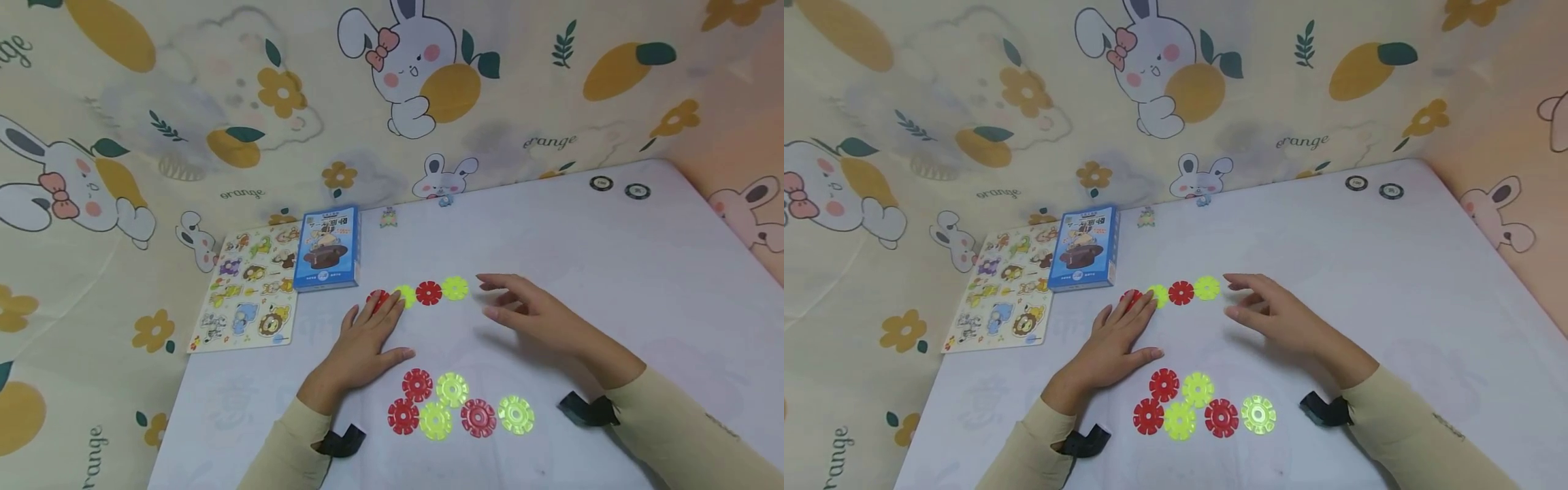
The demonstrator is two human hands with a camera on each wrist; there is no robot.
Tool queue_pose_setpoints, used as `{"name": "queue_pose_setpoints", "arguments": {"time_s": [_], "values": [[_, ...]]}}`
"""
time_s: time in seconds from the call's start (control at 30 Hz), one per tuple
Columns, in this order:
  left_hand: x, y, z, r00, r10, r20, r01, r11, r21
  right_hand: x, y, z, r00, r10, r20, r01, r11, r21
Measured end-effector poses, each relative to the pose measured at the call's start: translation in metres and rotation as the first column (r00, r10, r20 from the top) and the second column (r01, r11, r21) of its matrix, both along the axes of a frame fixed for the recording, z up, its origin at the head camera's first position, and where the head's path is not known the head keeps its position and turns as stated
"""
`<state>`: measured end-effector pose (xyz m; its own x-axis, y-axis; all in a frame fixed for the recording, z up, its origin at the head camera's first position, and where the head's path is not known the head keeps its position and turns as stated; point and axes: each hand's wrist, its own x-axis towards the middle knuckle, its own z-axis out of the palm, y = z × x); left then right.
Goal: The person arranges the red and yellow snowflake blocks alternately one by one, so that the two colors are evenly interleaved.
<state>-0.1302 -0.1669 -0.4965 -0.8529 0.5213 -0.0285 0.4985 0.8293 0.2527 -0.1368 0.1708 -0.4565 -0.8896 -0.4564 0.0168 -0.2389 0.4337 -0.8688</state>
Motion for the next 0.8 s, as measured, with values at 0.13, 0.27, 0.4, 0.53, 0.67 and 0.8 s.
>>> {"name": "queue_pose_setpoints", "arguments": {"time_s": [0.13, 0.27, 0.4, 0.53, 0.67, 0.8], "values": [[0.001, 0.000, 0.002, 1.000, 0.003, -0.003, -0.003, 1.000, 0.008, 0.020, 0.002, -0.001, 0.995, 0.075, 0.072, -0.071, 0.996, -0.060], [0.001, 0.000, 0.003, 1.000, 0.007, -0.004, -0.007, 1.000, 0.015, 0.043, -0.006, -0.005, 0.970, 0.211, 0.123, -0.206, 0.977, -0.053], [0.001, 0.000, 0.001, 1.000, 0.009, 0.001, -0.009, 1.000, 0.010, 0.062, -0.015, -0.010, 0.936, 0.337, 0.103, -0.346, 0.935, 0.083], [0.000, 0.000, 0.000, 1.000, 0.008, 0.004, -0.008, 1.000, 0.000, 0.071, -0.021, -0.010, 0.923, 0.384, 0.019, -0.376, 0.893, 0.247], [-0.001, 0.000, -0.001, 1.000, 0.006, 0.011, -0.006, 1.000, -0.006, 0.071, -0.023, -0.008, 0.929, 0.368, 0.039, -0.367, 0.899, 0.238], [0.000, 0.000, -0.001, 1.000, 0.009, 0.014, -0.009, 1.000, -0.008, 0.061, -0.021, -0.006, 0.931, 0.323, 0.172, -0.334, 0.942, 0.041]]}}
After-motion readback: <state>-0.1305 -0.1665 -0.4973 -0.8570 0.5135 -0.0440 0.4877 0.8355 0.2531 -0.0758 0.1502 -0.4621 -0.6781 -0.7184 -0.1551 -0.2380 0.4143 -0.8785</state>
